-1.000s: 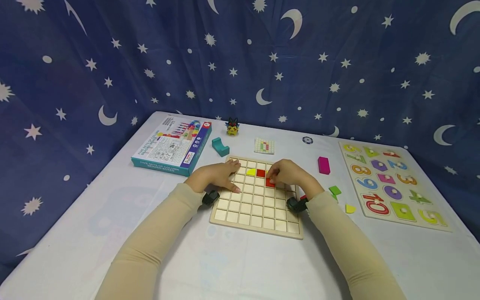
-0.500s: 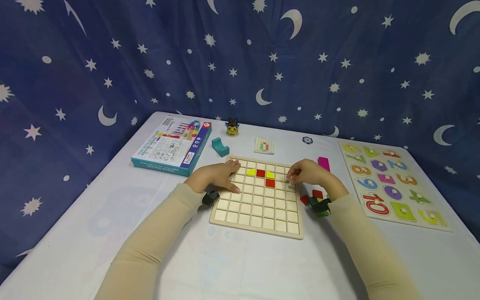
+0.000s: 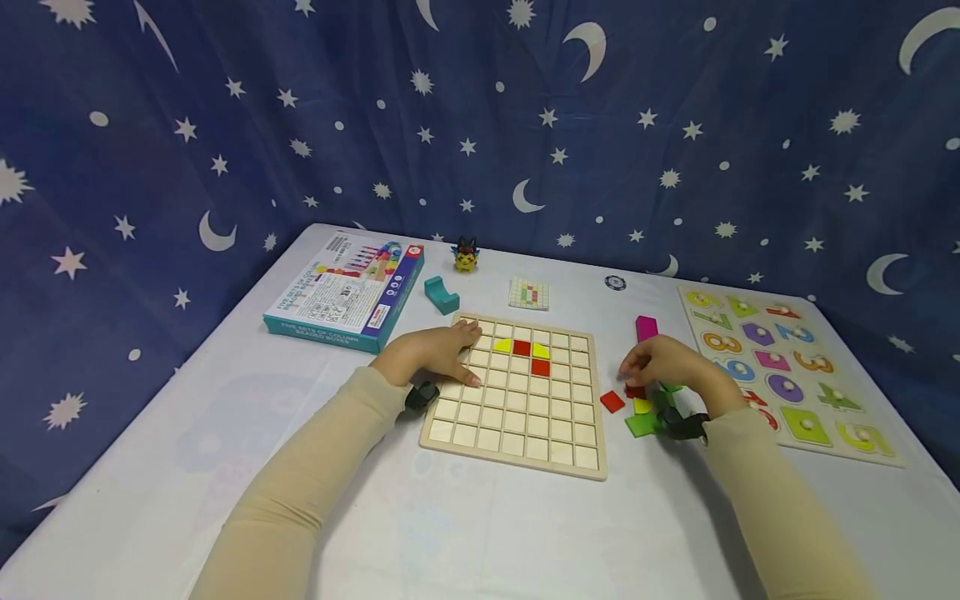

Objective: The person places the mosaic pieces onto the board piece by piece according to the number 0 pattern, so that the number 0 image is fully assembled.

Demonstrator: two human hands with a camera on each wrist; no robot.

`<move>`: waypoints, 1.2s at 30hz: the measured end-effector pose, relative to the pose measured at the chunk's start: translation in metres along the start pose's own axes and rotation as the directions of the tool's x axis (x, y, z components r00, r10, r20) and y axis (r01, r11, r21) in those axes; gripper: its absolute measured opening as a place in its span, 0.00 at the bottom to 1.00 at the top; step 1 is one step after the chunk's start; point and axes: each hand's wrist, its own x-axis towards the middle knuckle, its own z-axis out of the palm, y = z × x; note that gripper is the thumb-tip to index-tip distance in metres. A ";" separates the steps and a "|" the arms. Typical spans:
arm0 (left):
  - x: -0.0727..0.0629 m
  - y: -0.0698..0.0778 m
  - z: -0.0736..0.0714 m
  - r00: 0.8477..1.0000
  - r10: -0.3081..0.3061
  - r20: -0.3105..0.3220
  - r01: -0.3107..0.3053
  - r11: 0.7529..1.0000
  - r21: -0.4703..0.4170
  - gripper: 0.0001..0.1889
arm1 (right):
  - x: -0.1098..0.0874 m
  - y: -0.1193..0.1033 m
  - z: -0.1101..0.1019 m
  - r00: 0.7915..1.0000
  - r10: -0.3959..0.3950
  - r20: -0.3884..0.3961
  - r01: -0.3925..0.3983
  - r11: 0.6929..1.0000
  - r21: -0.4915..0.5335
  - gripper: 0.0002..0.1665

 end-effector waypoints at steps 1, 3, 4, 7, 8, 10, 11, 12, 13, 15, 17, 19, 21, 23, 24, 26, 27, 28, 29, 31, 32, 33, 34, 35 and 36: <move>0.000 0.000 0.000 1.000 -0.001 -0.001 0.001 1.000 0.001 0.51 | -0.001 0.003 0.000 1.000 0.010 0.003 -0.010 1.000 0.006 0.09; 0.000 0.000 0.000 1.000 0.000 -0.003 0.000 1.000 -0.001 0.51 | -0.003 0.006 0.001 1.000 0.015 0.012 -0.015 1.000 0.015 0.10; 0.000 0.000 0.000 1.000 0.001 -0.004 -0.001 1.000 -0.001 0.51 | -0.004 0.008 0.001 1.000 0.014 0.014 -0.015 1.000 0.013 0.11; 0.000 0.001 0.001 1.000 0.004 -0.008 -0.004 1.000 -0.001 0.51 | -0.004 0.012 0.005 1.000 0.025 0.010 -0.026 1.000 0.010 0.12; 0.000 0.001 0.000 1.000 0.004 -0.008 -0.004 1.000 -0.003 0.51 | -0.005 0.012 0.006 1.000 0.019 0.006 -0.019 1.000 0.005 0.13; 0.000 0.001 0.000 1.000 0.003 -0.008 -0.003 1.000 0.000 0.51 | -0.004 0.014 0.008 1.000 0.009 -0.002 -0.009 1.000 0.003 0.13; 0.000 0.001 0.000 1.000 0.003 -0.007 -0.003 1.000 0.001 0.51 | -0.004 0.014 0.009 1.000 0.004 -0.004 -0.004 1.000 0.003 0.13; 0.000 0.001 0.000 1.000 0.002 -0.007 -0.002 1.000 0.003 0.51 | -0.004 0.014 0.010 1.000 -0.001 -0.006 0.001 1.000 0.004 0.13; 0.000 0.001 0.000 1.000 0.003 -0.007 -0.003 1.000 0.007 0.51 | -0.003 0.013 0.011 1.000 -0.006 -0.006 0.006 1.000 0.003 0.13; 0.000 0.001 0.000 1.000 0.009 -0.010 -0.009 1.000 0.012 0.51 | -0.002 0.013 0.011 1.000 -0.012 -0.007 0.012 1.000 0.006 0.13; 0.000 0.001 0.000 1.000 0.013 -0.011 -0.013 1.000 0.016 0.51 | -0.002 0.011 0.012 1.000 -0.015 -0.009 0.015 1.000 0.003 0.13; 0.000 0.001 0.000 1.000 0.012 -0.010 -0.012 1.000 0.013 0.51 | -0.001 0.011 0.012 1.000 -0.019 -0.011 0.020 1.000 0.004 0.12; -0.001 0.001 0.000 1.000 0.008 -0.009 -0.008 1.000 0.008 0.51 | -0.001 0.011 0.012 0.999 -0.030 -0.015 0.030 1.000 0.004 0.11; -0.001 0.001 0.001 1.000 0.005 -0.008 -0.005 1.000 0.003 0.51 | -0.002 0.011 0.011 0.999 -0.044 -0.017 0.044 0.999 0.006 0.09; -0.001 0.001 0.001 1.000 0.003 -0.007 -0.003 1.000 0.001 0.51 | -0.002 0.012 0.010 0.999 -0.049 -0.020 0.049 0.999 0.007 0.08; 0.000 0.001 0.002 1.000 0.006 -0.010 -0.006 1.000 0.000 0.51 | -0.002 0.011 0.008 0.998 -0.052 -0.020 0.052 0.999 0.014 0.07; 0.000 0.001 0.002 1.000 0.006 -0.010 -0.006 1.000 -0.002 0.51 | -0.002 0.011 0.006 0.999 -0.049 -0.020 0.049 0.999 0.018 0.06; 0.000 0.001 0.002 1.000 0.007 -0.011 -0.007 1.000 -0.003 0.51 | -0.003 0.010 0.005 0.999 -0.046 -0.023 0.047 0.999 0.021 0.06; 0.000 0.001 0.002 1.000 0.008 -0.012 -0.008 1.000 -0.003 0.50 | -0.003 0.009 0.004 0.999 -0.046 -0.024 0.046 0.999 0.023 0.05; 0.000 0.001 0.002 1.000 0.009 -0.016 -0.009 1.000 -0.004 0.50 | -0.003 0.006 0.001 0.999 -0.035 -0.032 0.036 0.999 0.026 0.05; 0.000 0.001 0.001 1.000 0.009 -0.016 -0.009 1.000 -0.002 0.50 | -0.002 0.004 0.000 0.999 -0.031 -0.037 0.032 0.999 0.025 0.05; 0.000 0.001 0.001 1.000 0.007 -0.015 -0.007 1.000 0.001 0.50 | -0.002 0.002 -0.001 0.999 -0.032 -0.040 0.034 0.999 0.027 0.05; 0.001 0.001 0.002 1.000 0.006 -0.015 -0.006 1.000 0.004 0.50 | -0.002 0.000 -0.001 0.999 -0.032 -0.043 0.033 0.999 0.028 0.05; 0.001 0.000 0.002 1.000 0.005 -0.015 -0.005 1.000 0.008 0.51 | -0.001 -0.003 -0.002 0.999 -0.030 -0.043 0.031 0.999 0.030 0.05; 0.001 0.000 0.002 1.000 0.004 -0.016 -0.003 1.000 0.013 0.51 | 0.000 -0.005 -0.002 0.999 -0.024 -0.044 0.025 0.999 0.033 0.05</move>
